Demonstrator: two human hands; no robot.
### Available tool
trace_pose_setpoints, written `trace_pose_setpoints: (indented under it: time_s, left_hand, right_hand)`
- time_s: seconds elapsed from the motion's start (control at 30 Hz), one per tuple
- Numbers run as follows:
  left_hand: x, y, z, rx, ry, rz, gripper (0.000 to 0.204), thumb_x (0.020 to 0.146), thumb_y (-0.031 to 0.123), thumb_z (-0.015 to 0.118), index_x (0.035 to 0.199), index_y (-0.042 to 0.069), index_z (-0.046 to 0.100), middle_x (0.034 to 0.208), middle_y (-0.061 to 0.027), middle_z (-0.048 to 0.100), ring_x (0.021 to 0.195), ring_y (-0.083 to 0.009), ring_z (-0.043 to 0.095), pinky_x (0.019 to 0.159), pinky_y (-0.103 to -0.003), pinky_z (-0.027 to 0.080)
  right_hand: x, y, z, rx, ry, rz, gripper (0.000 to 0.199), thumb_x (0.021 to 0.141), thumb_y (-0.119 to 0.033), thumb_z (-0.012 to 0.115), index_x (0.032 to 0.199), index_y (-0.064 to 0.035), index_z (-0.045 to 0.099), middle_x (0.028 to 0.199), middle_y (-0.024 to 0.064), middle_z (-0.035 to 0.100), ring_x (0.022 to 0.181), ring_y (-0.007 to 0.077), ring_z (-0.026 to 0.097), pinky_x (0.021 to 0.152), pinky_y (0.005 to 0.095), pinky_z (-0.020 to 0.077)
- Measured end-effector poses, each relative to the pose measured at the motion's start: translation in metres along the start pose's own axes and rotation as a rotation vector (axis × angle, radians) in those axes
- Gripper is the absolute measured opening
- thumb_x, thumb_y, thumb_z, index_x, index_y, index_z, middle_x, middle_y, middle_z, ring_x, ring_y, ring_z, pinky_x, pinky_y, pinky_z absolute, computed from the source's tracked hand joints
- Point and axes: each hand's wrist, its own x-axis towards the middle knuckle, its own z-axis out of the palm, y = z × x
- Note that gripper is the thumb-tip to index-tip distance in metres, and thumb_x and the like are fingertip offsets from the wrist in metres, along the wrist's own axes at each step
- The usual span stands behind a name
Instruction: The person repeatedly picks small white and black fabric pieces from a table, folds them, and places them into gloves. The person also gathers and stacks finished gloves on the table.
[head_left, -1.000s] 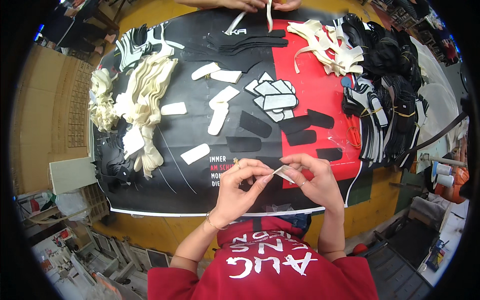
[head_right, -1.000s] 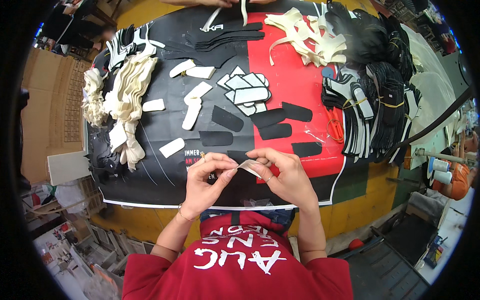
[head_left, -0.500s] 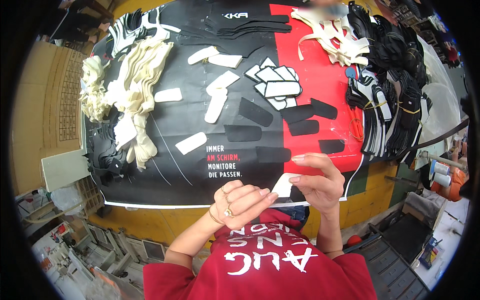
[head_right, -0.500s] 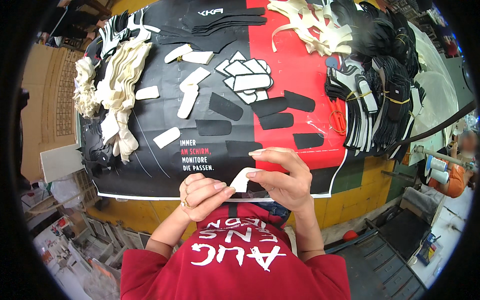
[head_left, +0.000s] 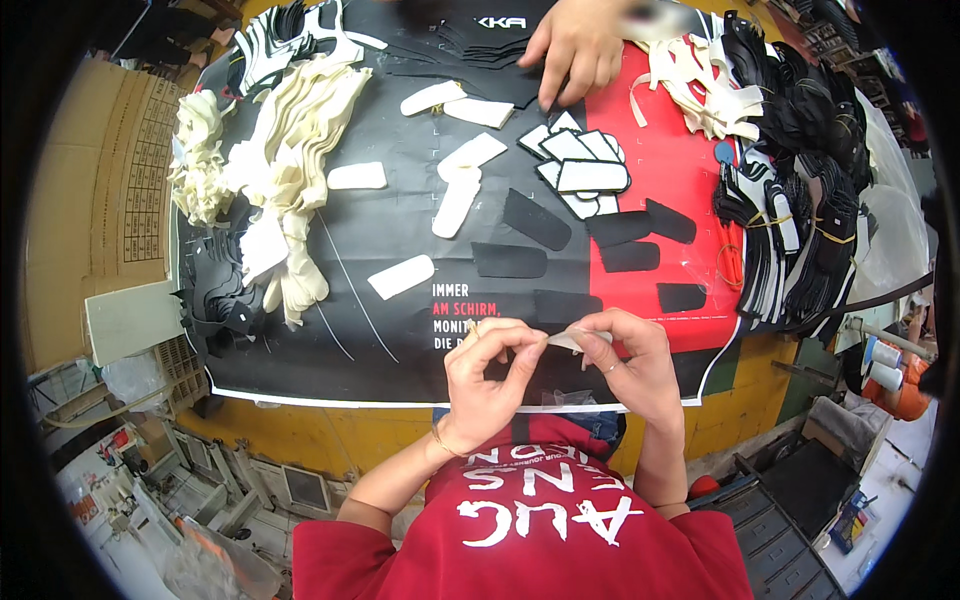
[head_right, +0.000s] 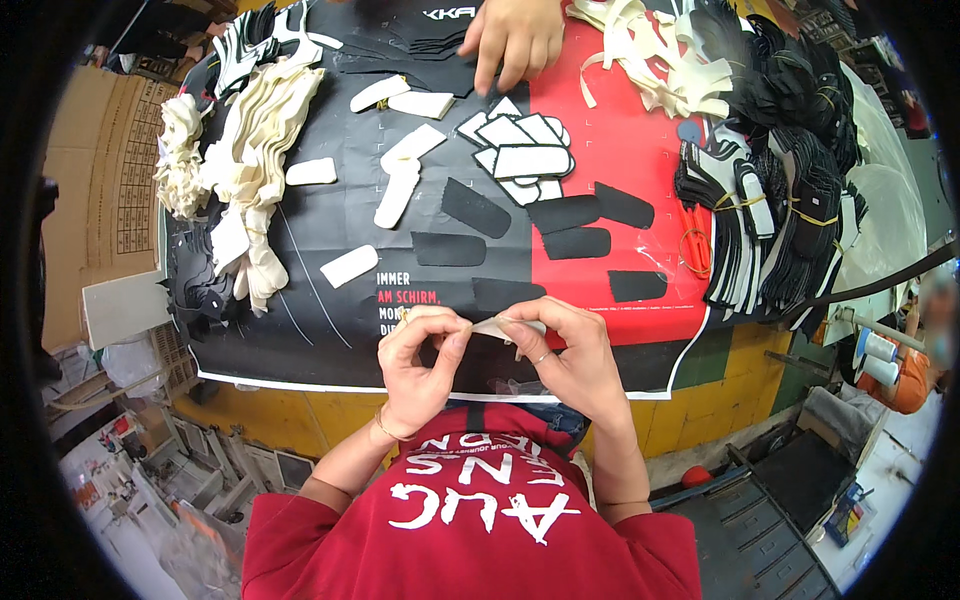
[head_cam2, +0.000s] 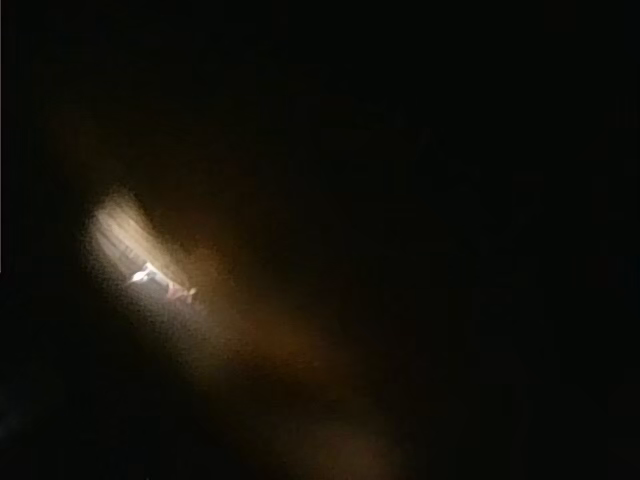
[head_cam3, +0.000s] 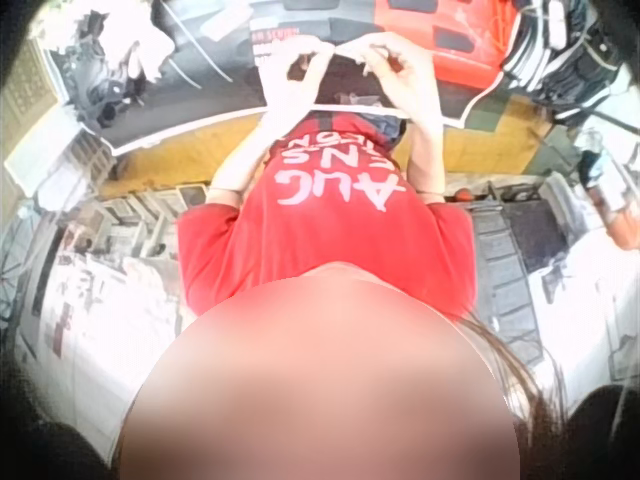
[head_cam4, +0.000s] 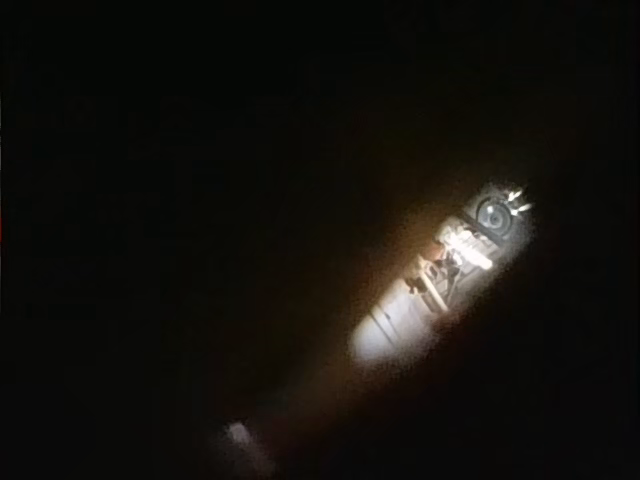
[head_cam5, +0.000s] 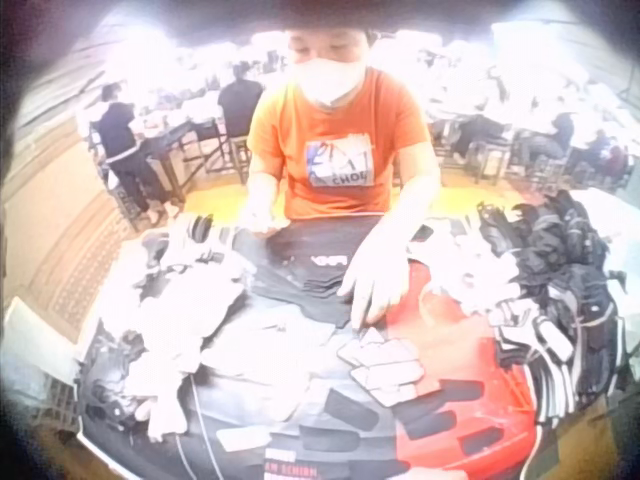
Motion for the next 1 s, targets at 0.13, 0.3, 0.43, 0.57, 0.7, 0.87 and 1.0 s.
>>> trace_pose_setpoints:
  time_s: [0.13,0.3,0.43,0.57,0.7,0.87,1.0]
  left_hand:
    - [0.01,-0.006,-0.002,0.148,0.056,0.077,0.017,0.087,0.002,0.072,0.104,0.001,0.07,0.094,-0.0104,0.069,0.072,-0.0184,0.063,0.068,-0.029,0.052]
    - [0.016,-0.001,-0.011,0.121,-0.09,-0.041,0.022,0.087,0.004,0.073,0.108,0.001,0.07,0.097,-0.0097,0.069,0.073,-0.0157,0.063,0.068,-0.029,0.051]
    - [0.018,0.004,-0.01,0.077,-0.149,-0.054,0.025,0.086,0.006,0.075,0.11,0.003,0.07,0.099,-0.009,0.068,0.076,-0.0153,0.064,0.068,-0.028,0.051]
    - [0.026,0.0,-0.018,0.291,-0.029,0.208,0.021,0.084,0.008,0.076,0.104,0.005,0.071,0.097,-0.0095,0.068,0.084,-0.0253,0.067,0.073,-0.034,0.052]
    - [0.047,-0.01,-0.045,0.501,0.124,0.261,0.02,0.083,0.012,0.076,0.101,0.005,0.071,0.098,-0.0097,0.068,0.087,-0.0292,0.065,0.079,-0.038,0.049]
    - [0.091,-0.021,-0.057,0.699,0.128,0.22,0.04,0.086,0.025,0.075,0.119,0.004,0.064,0.114,-0.0136,0.064,0.104,-0.0321,0.059,0.09,-0.043,0.044]
    - [0.107,-0.02,-0.053,0.76,0.041,0.193,0.029,0.085,0.019,0.075,0.11,0.005,0.068,0.108,-0.0108,0.065,0.102,-0.0299,0.059,0.091,-0.04,0.042]
  right_hand:
    - [0.002,0.004,0.001,-0.004,0.083,0.13,0.018,0.096,-0.014,0.068,0.102,0.0025,0.07,0.073,0.0047,0.068,0.062,0.0095,0.062,0.057,0.0252,0.0491]
    - [0.004,-0.002,-0.005,-0.029,0.058,0.188,0.017,0.097,-0.014,0.066,0.103,0.0027,0.069,0.079,0.0007,0.067,0.066,0.0048,0.056,0.059,0.0218,0.0455]
    - [0.004,-0.006,-0.004,-0.07,0.028,0.169,0.017,0.095,-0.013,0.067,0.101,0.003,0.069,0.077,0.0034,0.068,0.066,0.0073,0.06,0.059,0.0232,0.0471]
    - [0.009,-0.005,-0.011,-0.212,0.081,-0.029,0.013,0.094,-0.009,0.067,0.1,0.0023,0.069,0.082,0.0082,0.07,0.07,0.0107,0.065,0.062,0.026,0.0504]
    - [0.023,-0.006,-0.04,-0.112,0.313,0.102,0.014,0.096,-0.01,0.065,0.102,0.0032,0.067,0.082,0.0042,0.068,0.072,0.0085,0.061,0.064,0.0248,0.0489]
    - [0.071,-0.006,-0.077,-0.489,0.451,-0.055,0.024,0.098,-0.017,0.059,0.108,0.004,0.066,0.085,0.0167,0.07,0.077,0.0233,0.069,0.071,0.034,0.052]
    - [0.114,0.004,-0.087,-0.611,0.437,-0.162,0.025,0.097,-0.017,0.06,0.11,0.003,0.066,0.092,0.0212,0.07,0.085,0.0374,0.069,0.08,0.0423,0.0522]
